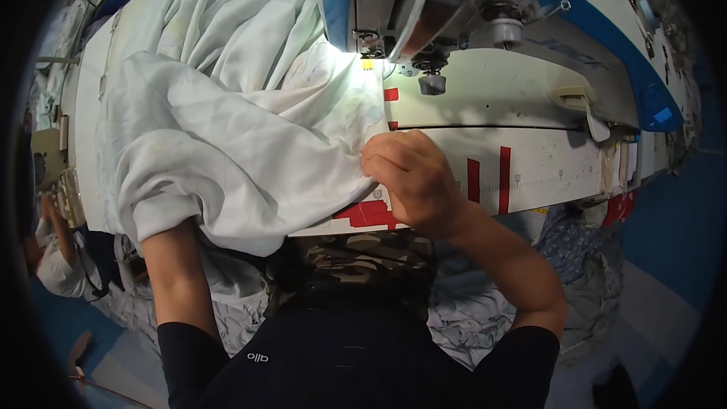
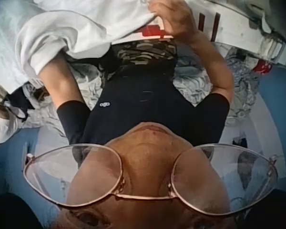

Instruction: Sew edges and finish white fabric pieces using an industrial sewing machine.

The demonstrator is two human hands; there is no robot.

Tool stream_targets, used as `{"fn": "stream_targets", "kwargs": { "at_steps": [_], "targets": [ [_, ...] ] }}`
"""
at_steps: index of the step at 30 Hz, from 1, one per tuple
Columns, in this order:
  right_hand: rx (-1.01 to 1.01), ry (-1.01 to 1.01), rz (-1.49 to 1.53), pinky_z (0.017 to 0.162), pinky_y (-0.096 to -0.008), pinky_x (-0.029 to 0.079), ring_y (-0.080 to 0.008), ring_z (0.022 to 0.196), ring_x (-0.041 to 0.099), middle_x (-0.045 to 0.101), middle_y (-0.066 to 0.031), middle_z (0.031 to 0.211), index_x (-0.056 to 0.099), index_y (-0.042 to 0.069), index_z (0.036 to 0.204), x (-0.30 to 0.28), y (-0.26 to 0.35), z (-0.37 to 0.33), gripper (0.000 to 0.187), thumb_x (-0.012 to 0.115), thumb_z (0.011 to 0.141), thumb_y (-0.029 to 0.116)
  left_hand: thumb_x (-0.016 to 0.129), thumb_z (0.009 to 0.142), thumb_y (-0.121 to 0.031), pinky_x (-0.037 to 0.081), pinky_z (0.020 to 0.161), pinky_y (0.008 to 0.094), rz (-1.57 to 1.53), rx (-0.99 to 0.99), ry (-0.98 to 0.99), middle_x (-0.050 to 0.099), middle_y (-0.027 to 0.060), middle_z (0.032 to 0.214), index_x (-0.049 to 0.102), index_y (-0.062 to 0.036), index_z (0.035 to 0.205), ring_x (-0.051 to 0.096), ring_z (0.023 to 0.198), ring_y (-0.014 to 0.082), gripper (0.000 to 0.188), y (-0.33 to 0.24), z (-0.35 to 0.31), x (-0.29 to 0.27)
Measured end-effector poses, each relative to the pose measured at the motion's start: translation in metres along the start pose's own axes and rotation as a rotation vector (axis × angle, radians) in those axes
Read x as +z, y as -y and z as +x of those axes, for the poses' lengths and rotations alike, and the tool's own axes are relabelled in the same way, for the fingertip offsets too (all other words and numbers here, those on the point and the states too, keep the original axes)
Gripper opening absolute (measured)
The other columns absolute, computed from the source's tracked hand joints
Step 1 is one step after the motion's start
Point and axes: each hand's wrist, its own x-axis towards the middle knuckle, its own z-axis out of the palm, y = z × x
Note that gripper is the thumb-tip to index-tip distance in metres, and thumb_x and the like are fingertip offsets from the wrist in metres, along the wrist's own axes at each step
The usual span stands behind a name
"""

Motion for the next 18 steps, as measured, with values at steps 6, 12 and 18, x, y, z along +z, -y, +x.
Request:
{"fn": "stream_targets", "kwargs": {
  "at_steps": [6,12,18],
  "targets": [
    [-0.021,0.031,-0.053,0.081,-0.0383,0.05,-0.0298,0.096,0.068,0.069,-0.0098,0.099,0.065,0.003,0.087,-0.006,-0.022,0.029,0.022,0.059,0.072,-0.012,0.059,0.096,-0.019,0.053,0.089,0.0336,0.04,-0.014,0.069,0.065,0.013,0.109,0.064,0.0002,0.112,0.062,0.1,0.0204,0.025,0.005,0.003,-0.012],
    [-0.013,0.021,-0.126,0.086,-0.0385,0.051,-0.0298,0.095,0.067,0.07,-0.0105,0.099,0.064,0.003,0.086,-0.005,-0.036,0.049,0.015,0.059,0.077,-0.009,0.06,0.095,-0.019,0.052,0.089,0.0327,0.13,0.015,0.087,0.065,0.0125,0.109,0.064,0.0,0.11,0.061,0.1,0.0196,0.024,-0.009,0.01,-0.022],
    [0.086,-0.097,-0.158,0.089,-0.039,0.051,-0.0331,0.098,0.066,0.068,-0.0128,0.102,0.062,0.0,0.093,0.0,-0.021,0.047,0.017,0.062,0.08,-0.011,0.061,0.094,-0.018,0.051,0.089,0.0318,0.263,-0.024,0.12,0.064,0.0121,0.108,0.064,-0.0001,0.108,0.061,0.099,0.0187,0.023,-0.014,-0.078,-0.041]
  ]
}}
